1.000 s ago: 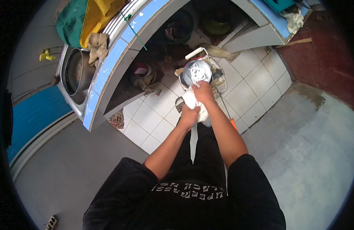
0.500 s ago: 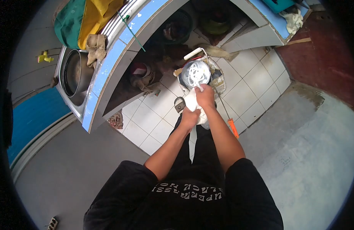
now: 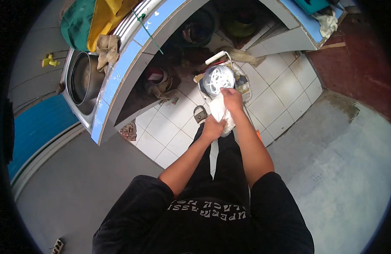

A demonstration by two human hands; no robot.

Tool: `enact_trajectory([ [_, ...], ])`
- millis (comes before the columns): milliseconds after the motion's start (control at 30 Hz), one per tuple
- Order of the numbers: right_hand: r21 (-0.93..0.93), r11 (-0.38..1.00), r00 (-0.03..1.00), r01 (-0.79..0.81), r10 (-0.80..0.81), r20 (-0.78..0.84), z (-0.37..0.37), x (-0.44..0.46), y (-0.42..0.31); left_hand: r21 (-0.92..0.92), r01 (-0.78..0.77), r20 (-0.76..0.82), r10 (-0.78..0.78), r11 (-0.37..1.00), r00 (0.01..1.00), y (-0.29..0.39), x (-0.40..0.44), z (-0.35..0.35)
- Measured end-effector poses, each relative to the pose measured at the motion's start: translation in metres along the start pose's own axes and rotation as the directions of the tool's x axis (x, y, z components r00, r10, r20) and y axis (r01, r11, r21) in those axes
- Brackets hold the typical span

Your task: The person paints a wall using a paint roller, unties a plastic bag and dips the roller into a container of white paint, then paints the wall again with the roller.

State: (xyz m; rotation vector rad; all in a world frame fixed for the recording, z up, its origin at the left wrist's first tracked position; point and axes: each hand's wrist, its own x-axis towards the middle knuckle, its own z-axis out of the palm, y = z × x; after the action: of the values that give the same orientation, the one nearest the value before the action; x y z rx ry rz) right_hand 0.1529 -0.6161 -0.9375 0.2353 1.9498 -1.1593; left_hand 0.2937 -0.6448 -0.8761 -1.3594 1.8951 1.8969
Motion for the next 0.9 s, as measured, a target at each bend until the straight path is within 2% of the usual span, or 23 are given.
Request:
enact_trajectory([
  [67,-0.082,0.995,0.998,0.053,-0.051,0.026,0.000,0.005,0.001,-0.010,-0.005,0.007,0.005,1.000,1.000,0.003,-0.001,0.001],
  [200,-0.089,0.991,0.994,0.105,-0.102,0.033,0.000,0.005,-0.005,-0.035,-0.044,-0.018,0.043,0.998,0.999,-0.006,0.002,0.010],
  [267,-0.221,0.971,0.995,0.093,-0.084,0.050,-0.003,0.005,-0.009,-0.013,-0.047,-0.019,0.046,0.999,0.999,-0.006,0.000,0.013],
  [367,-0.180,0.979,0.995,0.099,-0.098,0.011,0.000,0.011,-0.001,-0.045,-0.080,-0.013,0.080,0.996,0.997,-0.003,-0.005,0.014],
  [500,-0.173,0.984,0.999,0.035,-0.039,-0.022,0.000,0.012,-0.005,-0.038,-0.017,0.046,0.018,0.999,0.999,0.003,-0.010,0.011],
  [567,-0.069,0.998,0.997,-0.012,0.017,0.080,-0.001,0.012,-0.011,-0.033,0.003,0.063,0.000,0.999,0.998,0.007,-0.013,0.009],
  [667,-0.110,0.994,0.998,-0.010,0.017,0.061,0.002,0.013,-0.015,0.000,-0.025,0.023,0.025,1.000,0.999,0.003,-0.017,0.013],
  [733,-0.112,0.994,0.999,-0.001,0.007,0.053,0.003,0.013,-0.014,-0.053,-0.093,-0.011,0.092,0.994,0.996,-0.001,-0.017,0.015],
  [900,-0.123,0.992,0.999,0.021,-0.016,0.037,0.006,0.012,-0.019,-0.055,-0.091,-0.020,0.090,0.994,0.996,0.001,-0.016,0.012],
])
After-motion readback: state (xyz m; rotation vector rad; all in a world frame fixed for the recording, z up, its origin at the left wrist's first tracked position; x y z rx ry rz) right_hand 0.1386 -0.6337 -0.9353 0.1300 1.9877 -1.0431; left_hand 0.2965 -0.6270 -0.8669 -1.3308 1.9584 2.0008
